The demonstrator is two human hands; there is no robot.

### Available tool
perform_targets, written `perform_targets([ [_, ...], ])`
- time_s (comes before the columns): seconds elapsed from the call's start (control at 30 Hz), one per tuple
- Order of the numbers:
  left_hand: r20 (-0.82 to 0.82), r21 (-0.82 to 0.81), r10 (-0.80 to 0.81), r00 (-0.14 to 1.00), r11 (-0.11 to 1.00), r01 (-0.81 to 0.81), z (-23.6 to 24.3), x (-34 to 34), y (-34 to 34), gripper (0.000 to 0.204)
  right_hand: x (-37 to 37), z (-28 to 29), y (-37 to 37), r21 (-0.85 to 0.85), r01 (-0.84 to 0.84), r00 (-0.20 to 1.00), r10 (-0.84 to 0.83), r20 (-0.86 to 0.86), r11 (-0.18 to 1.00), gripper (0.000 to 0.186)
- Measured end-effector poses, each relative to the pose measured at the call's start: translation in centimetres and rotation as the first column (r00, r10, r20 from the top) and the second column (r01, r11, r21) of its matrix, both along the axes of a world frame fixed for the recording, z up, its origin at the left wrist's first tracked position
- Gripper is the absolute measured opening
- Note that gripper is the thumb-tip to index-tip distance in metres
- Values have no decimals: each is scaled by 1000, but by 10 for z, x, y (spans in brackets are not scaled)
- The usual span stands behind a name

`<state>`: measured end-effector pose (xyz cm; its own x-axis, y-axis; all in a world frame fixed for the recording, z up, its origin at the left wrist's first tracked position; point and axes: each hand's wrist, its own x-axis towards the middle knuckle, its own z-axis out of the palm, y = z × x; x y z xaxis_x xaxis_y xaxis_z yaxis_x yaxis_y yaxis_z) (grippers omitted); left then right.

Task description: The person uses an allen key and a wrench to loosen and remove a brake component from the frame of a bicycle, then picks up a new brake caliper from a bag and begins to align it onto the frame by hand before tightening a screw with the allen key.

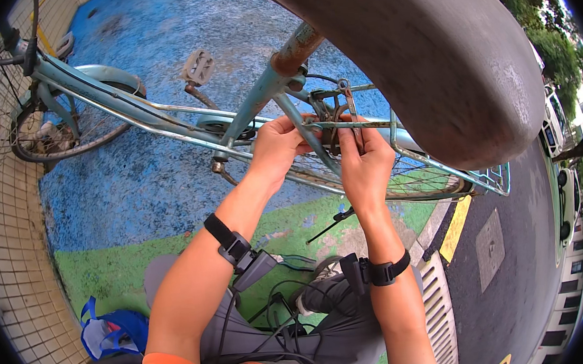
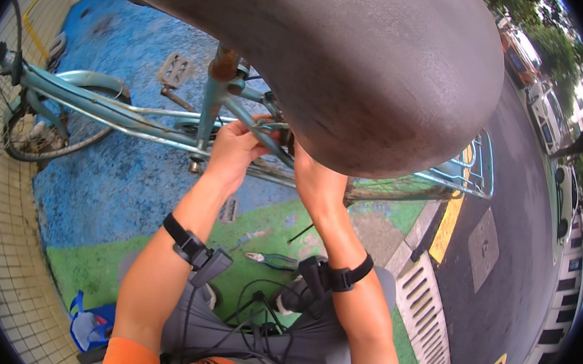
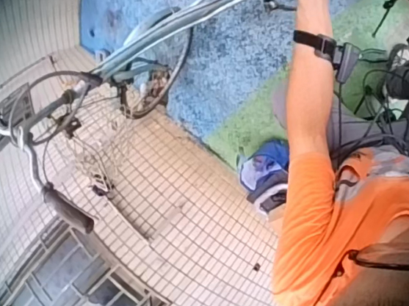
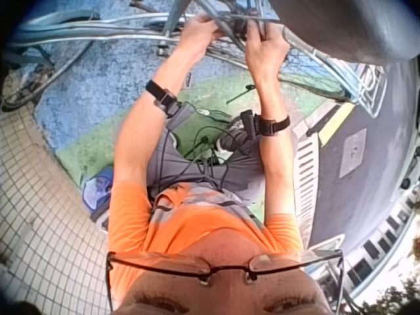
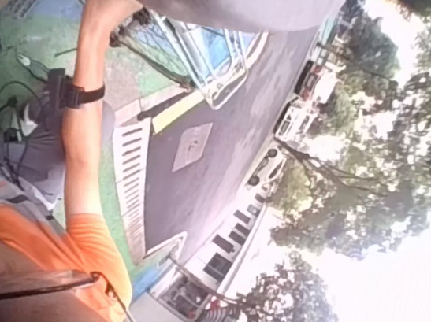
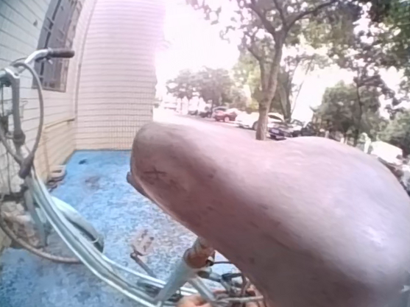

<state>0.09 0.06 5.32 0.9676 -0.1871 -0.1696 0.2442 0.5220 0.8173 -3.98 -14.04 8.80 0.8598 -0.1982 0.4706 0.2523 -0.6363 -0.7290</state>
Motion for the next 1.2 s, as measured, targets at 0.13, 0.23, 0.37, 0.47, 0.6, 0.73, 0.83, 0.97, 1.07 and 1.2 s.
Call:
perform_targets([
  [0.13, 15, -5, -12, 1000, 1000, 12, -1, 0, 0, 18, 5, -5, -7, 12, -49, 997, 49, 59, 999, 20],
  [0.23, 20, -10, -14, 1000, 1000, 14, -2, 1, 0, 18, 5, -5, -10, -7, -79, 997, 79, 28, 997, 20],
  [0.37, 17, -8, -12, 1000, 1000, 13, -1, 0, 0, 18, 6, -5, -11, 0, -98, 994, 98, 50, 995, 22],
  [0.47, 12, -2, -9, 1000, 1000, 9, -1, -1, -2, 19, 8, -12, -14, 1, -90, 992, 90, 90, 996, 22],
  [0.6, 7, 8, -3, 1000, 1000, 3, -3, 1, 0, 19, 0, 2, -6, 68, 13, 997, -8, -76, 998, 24],
  [0.73, 1, 15, -10, 1000, 1000, 10, -2, 1, 0, 19, 1, 1, -6, -6, 76, 995, -77, -71, 997, 29],
  [0.83, 3, 18, -13, 1000, 1000, 13, -2, 1, 0, 19, 5, -5, -10, -1, 57, 998, -57, -36, 998, 31],
  [0.97, -8, 26, -8, 1000, 1000, 8, -2, 0, 2, 19, 8, -3, -10, -8, 20, 999, -21, -34, 1000, 29],
  [1.07, -5, 23, -15, 1000, 1000, 15, 2, -1, 0, 19, 14, -9, -19, 68, -9, 995, 16, -94, 998, 26],
  [1.2, -10, 21, -9, 1000, 1000, 9, 1, 0, 1, 19, 17, -15, -23, 133, -39, 992, 54, -113, 990, 21],
])
